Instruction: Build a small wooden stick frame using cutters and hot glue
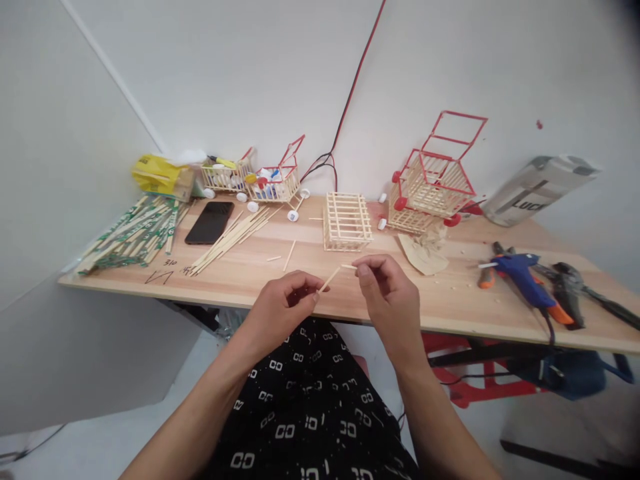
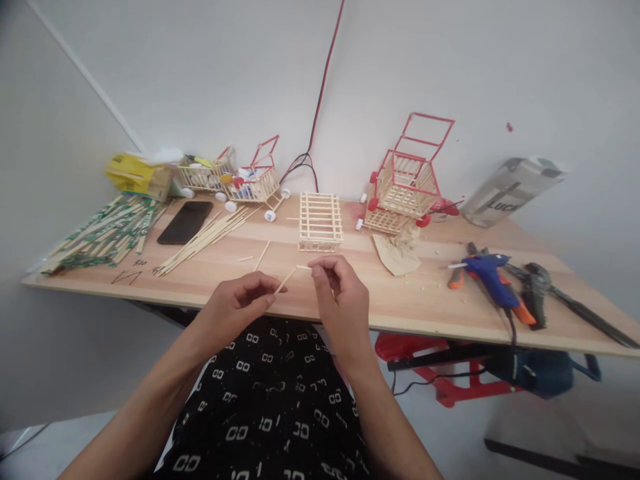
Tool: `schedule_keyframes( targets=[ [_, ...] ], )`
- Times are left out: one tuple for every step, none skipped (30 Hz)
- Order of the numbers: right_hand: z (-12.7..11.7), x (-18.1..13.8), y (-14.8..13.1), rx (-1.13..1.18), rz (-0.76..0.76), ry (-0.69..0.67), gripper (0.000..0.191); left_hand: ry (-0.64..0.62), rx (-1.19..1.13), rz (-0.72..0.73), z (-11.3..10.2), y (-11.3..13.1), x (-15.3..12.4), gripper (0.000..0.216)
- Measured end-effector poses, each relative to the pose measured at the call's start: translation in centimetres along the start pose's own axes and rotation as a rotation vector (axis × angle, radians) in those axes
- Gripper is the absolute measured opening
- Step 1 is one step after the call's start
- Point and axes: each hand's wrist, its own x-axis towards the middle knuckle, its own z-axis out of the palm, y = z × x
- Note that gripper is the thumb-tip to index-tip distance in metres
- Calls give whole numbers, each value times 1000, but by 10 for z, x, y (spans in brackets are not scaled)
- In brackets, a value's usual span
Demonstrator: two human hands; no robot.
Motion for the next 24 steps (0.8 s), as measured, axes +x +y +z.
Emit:
schedule_keyframes(
  targets=[
    [1,0,0,5,4,0,13,-1,-5,1,0,0,0,18],
    [1,-1,0,12,11,-5,13,-3,-12,0,0,0,0,18],
    [1,-1,0,20,20,-5,12,-4,-21,-1,0,1,0,17],
    [2,-2,0,28,27,-5,12,-6,-32,-3,1,1,0,17],
    [2,-2,0,35,35,-4,12,-8,-43,-6,1,2,0,17],
    [2,-2,0,41,41,-1,12,-10,-56,-11,1,2,0,17],
    [3,-3,-1,47,46,2,12,-13,-70,-18,1,3,1,17],
    [3,-3,-1,54,50,6,11,-16,-85,-27,2,3,1,17],
    [4,-4,-1,62,52,11,11,-20,-104,-36,2,3,1,17],
    [4,-4,-1,73,54,17,11,-24,-124,-46,3,4,1,17],
    [5,-4,0,82,55,23,11,-27,-143,-56,3,4,1,16],
    [5,-4,0,90,55,27,11,-30,-162,-66,4,4,1,16],
    [5,-4,0,94,55,31,11,-32,-177,-72,4,4,1,16],
    [5,-4,0,94,54,34,11,-33,-190,-78,4,4,0,16],
    [5,-4,0,90,52,35,11,-35,-198,-85,5,4,0,15],
    [5,-4,0,85,50,35,11,-36,-204,-91,5,4,0,15],
    [5,-4,-1,79,47,37,11,-35,-209,-95,5,3,0,15],
    [4,-4,-1,74,46,38,11,-33,-214,-97,5,3,0,15],
    [4,-4,-2,70,43,39,11,-30,-216,-97,5,3,0,16],
    [4,-3,-2,66,40,38,11,-29,-218,-96,4,2,-1,16],
    [3,-3,-2,63,38,36,11,-27,-217,-93,4,2,-1,16],
    [3,-3,-3,60,35,32,11,-27,-214,-89,4,2,0,16],
    [3,-3,-3,57,32,28,11,-27,-209,-86,4,2,0,16],
    [3,-2,-3,54,30,25,11,-28,-204,-83,4,2,0,16]
  ],
)
